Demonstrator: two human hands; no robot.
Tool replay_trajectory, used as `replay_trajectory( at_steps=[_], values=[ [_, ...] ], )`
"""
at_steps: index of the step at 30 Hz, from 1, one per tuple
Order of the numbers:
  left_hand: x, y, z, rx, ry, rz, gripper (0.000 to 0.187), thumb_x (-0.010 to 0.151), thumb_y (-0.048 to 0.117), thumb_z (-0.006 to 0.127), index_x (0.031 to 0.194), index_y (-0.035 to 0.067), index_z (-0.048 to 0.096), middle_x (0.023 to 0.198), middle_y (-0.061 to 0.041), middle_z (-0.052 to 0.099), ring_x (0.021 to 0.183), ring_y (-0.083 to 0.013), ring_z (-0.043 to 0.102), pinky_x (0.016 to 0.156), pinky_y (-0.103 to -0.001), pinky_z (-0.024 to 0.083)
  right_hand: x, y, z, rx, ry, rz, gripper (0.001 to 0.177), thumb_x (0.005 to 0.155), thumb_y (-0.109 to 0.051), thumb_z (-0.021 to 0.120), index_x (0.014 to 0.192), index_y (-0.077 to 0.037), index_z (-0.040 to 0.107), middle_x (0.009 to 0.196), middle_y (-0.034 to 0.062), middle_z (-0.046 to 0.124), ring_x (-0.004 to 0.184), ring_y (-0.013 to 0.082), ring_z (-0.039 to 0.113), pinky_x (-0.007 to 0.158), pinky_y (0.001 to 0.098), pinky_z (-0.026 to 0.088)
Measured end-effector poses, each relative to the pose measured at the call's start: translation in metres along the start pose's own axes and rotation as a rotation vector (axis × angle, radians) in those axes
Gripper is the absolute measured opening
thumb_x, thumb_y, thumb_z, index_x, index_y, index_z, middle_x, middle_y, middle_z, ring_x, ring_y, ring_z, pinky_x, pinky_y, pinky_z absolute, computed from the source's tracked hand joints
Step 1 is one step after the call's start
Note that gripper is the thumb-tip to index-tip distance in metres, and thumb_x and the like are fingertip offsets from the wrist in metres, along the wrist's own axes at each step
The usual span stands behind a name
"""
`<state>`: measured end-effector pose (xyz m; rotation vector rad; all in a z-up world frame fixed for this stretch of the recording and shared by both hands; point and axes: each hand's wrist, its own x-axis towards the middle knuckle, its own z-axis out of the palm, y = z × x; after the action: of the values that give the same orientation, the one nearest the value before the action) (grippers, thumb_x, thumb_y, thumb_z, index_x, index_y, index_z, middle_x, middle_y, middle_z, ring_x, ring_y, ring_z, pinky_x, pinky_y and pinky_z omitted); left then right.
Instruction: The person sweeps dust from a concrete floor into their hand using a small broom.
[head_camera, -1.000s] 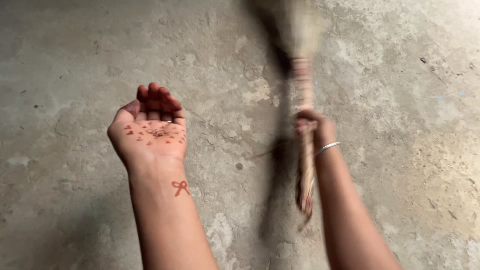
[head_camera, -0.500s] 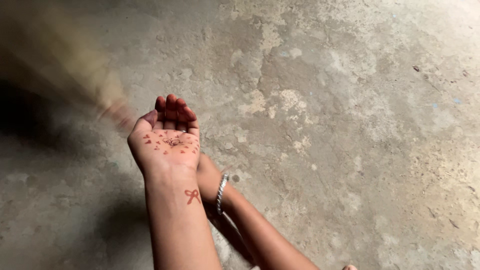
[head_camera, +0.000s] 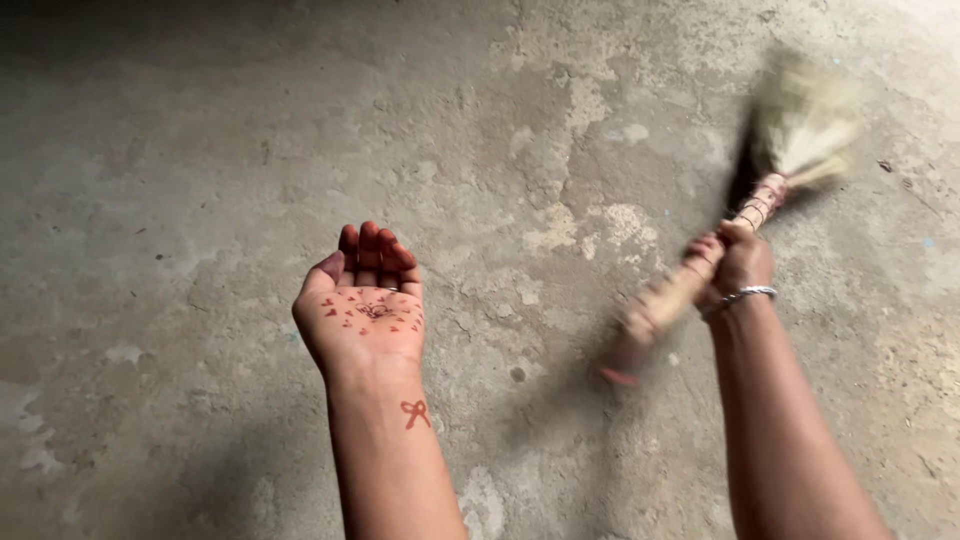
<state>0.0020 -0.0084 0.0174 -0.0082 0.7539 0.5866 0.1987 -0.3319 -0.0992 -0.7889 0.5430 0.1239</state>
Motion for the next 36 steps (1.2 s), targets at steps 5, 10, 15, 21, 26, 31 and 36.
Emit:
replay_trajectory(
  at_steps=[5, 10, 15, 21, 26, 31, 36],
  values=[
    [-0.003, -0.011, 0.003, 0.006, -0.014, 0.005, 0.024, 0.093, 0.013, 0.044, 0.104, 0.001, 0.062, 0.101, -0.013, 0.067, 0.088, -0.0233, 0.065, 0.079, -0.036, 0.054, -0.093, 0.089, 0.067, -0.553, -0.33, 0.222, 0.008, 0.084, 0.002, 0.054, 0.089, 0.007, 0.054, 0.082, 0.0203, 0.064, 0.071, 0.0321, 0.071, 0.067, 0.0481, 0.067],
    [0.002, -0.032, 0.003, -0.008, -0.043, -0.062, 0.024, 0.093, 0.016, 0.044, 0.103, 0.001, 0.061, 0.101, -0.013, 0.067, 0.088, -0.0244, 0.065, 0.081, -0.037, 0.054, -0.154, 0.203, 0.059, -0.824, -0.975, -0.004, 0.023, 0.093, -0.005, 0.073, 0.114, 0.004, 0.07, 0.103, 0.0124, 0.077, 0.09, 0.0142, 0.069, 0.077, 0.0279, 0.058],
    [0.001, -0.025, 0.0, -0.008, -0.027, -0.081, 0.023, 0.093, 0.015, 0.045, 0.103, 0.003, 0.062, 0.101, -0.011, 0.067, 0.089, -0.0232, 0.065, 0.082, -0.037, 0.054, -0.1, 0.152, 0.02, -1.0, -0.499, 0.486, 0.05, 0.079, 0.004, 0.069, 0.127, -0.006, 0.057, 0.083, 0.0184, 0.073, 0.056, 0.0223, 0.064, 0.046, 0.0336, 0.052],
    [-0.002, 0.007, -0.004, -0.009, -0.02, 0.029, 0.023, 0.093, 0.012, 0.044, 0.103, 0.001, 0.062, 0.102, -0.012, 0.067, 0.089, -0.0229, 0.065, 0.081, -0.037, 0.054, 0.003, 0.016, -0.049, -0.349, -0.021, 0.142, 0.01, 0.097, -0.01, 0.056, 0.098, 0.0, 0.055, 0.072, 0.0025, 0.056, 0.051, 0.0081, 0.055, 0.043, 0.0166, 0.049],
    [-0.004, 0.007, 0.002, -0.034, -0.021, 0.033, 0.023, 0.094, 0.012, 0.044, 0.103, 0.0, 0.062, 0.101, -0.013, 0.066, 0.089, -0.0228, 0.065, 0.08, -0.037, 0.055, -0.015, 0.007, 0.003, -0.096, -0.143, 0.009, 0.008, 0.096, -0.009, 0.054, 0.096, -0.005, 0.047, 0.075, 0.0069, 0.056, 0.064, 0.017, 0.062, 0.067, 0.0324, 0.062],
    [-0.007, -0.008, 0.005, -0.027, -0.027, -0.006, 0.024, 0.093, 0.012, 0.045, 0.104, 0.0, 0.062, 0.1, -0.013, 0.068, 0.088, -0.0237, 0.065, 0.081, -0.037, 0.055, -0.117, 0.122, 0.064, -0.836, -0.478, 0.116, 0.012, 0.08, 0.0, 0.059, 0.086, 0.011, 0.06, 0.069, 0.0212, 0.068, 0.056, 0.0307, 0.072, 0.053, 0.0428, 0.063],
    [-0.003, -0.019, 0.005, -0.034, -0.051, -0.063, 0.023, 0.092, 0.014, 0.046, 0.102, 0.002, 0.063, 0.098, -0.012, 0.068, 0.089, -0.024, 0.065, 0.08, -0.037, 0.054, -0.167, 0.176, 0.077, -0.774, -1.038, 0.027, 0.044, 0.076, 0.004, 0.072, 0.119, 0.002, 0.061, 0.099, 0.0087, 0.073, 0.082, 0.0139, 0.071, 0.07, 0.0284, 0.06]
  ],
)
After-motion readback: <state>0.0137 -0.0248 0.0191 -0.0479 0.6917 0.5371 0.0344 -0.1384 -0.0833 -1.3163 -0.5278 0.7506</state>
